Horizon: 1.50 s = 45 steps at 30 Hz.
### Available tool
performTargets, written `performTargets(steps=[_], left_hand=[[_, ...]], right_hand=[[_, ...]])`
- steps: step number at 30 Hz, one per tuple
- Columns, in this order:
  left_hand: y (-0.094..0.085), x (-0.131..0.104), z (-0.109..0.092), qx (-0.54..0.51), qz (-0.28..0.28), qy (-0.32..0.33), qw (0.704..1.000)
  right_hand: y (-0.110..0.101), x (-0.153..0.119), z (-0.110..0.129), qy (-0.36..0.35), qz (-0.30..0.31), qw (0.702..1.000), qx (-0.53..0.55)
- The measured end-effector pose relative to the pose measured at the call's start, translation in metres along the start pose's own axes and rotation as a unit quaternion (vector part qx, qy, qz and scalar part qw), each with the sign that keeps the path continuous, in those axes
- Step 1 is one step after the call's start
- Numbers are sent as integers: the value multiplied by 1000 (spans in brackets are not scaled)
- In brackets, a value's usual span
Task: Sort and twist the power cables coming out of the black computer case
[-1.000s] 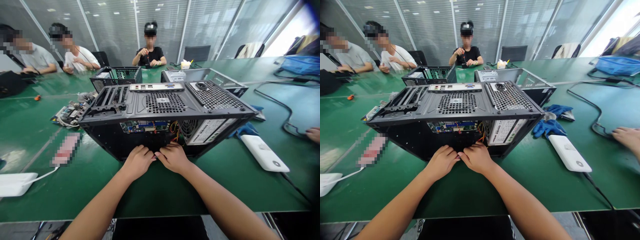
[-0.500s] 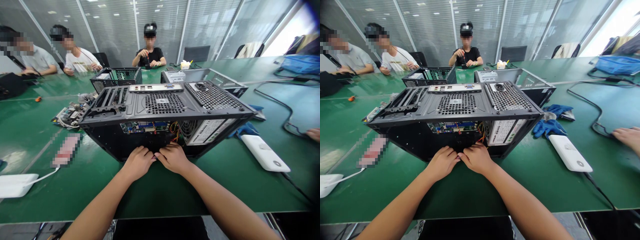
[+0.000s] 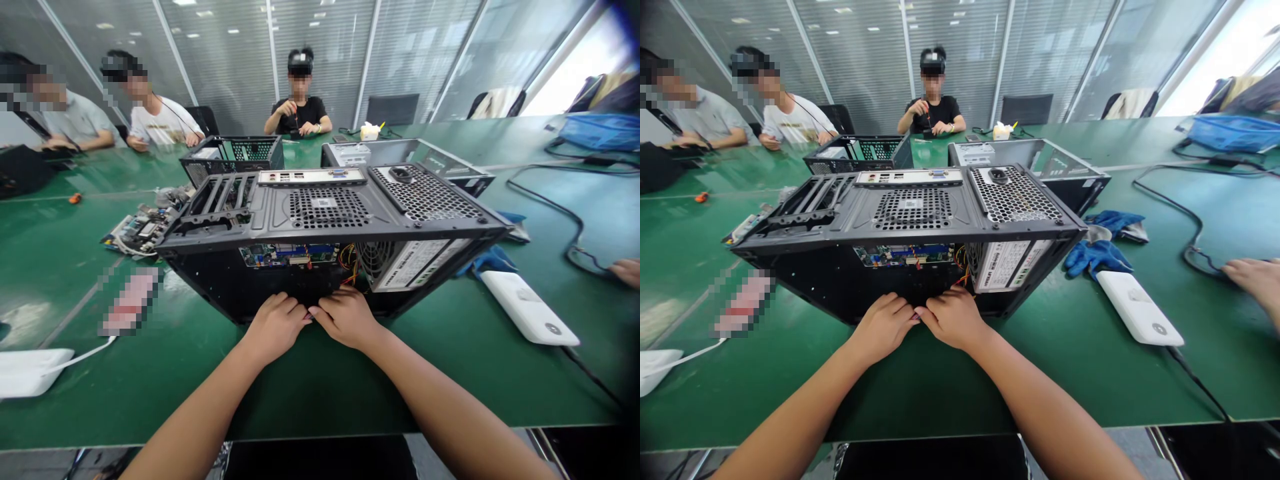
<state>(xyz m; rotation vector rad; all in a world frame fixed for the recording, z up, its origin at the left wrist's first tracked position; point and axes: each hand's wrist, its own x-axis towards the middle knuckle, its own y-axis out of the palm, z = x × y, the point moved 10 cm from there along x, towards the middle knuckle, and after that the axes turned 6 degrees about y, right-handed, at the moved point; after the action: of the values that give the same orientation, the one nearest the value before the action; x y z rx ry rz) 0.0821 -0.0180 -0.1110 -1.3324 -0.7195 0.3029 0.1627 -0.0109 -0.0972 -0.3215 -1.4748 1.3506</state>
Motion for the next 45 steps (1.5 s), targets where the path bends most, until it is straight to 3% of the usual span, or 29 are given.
performTargets(steps=[35,41,45], left_hand=[[-2,-1,-4,9,3,3,1000],[-4,-1,-3,-109,20,-22,994],[-3,-4,2,-309,12,-66,949]], right_hand=[[-1,2,-3,23,4,999,30],[-5,0,0,10,-29,999,30],[-11,-1,1,2,-49,998,43]])
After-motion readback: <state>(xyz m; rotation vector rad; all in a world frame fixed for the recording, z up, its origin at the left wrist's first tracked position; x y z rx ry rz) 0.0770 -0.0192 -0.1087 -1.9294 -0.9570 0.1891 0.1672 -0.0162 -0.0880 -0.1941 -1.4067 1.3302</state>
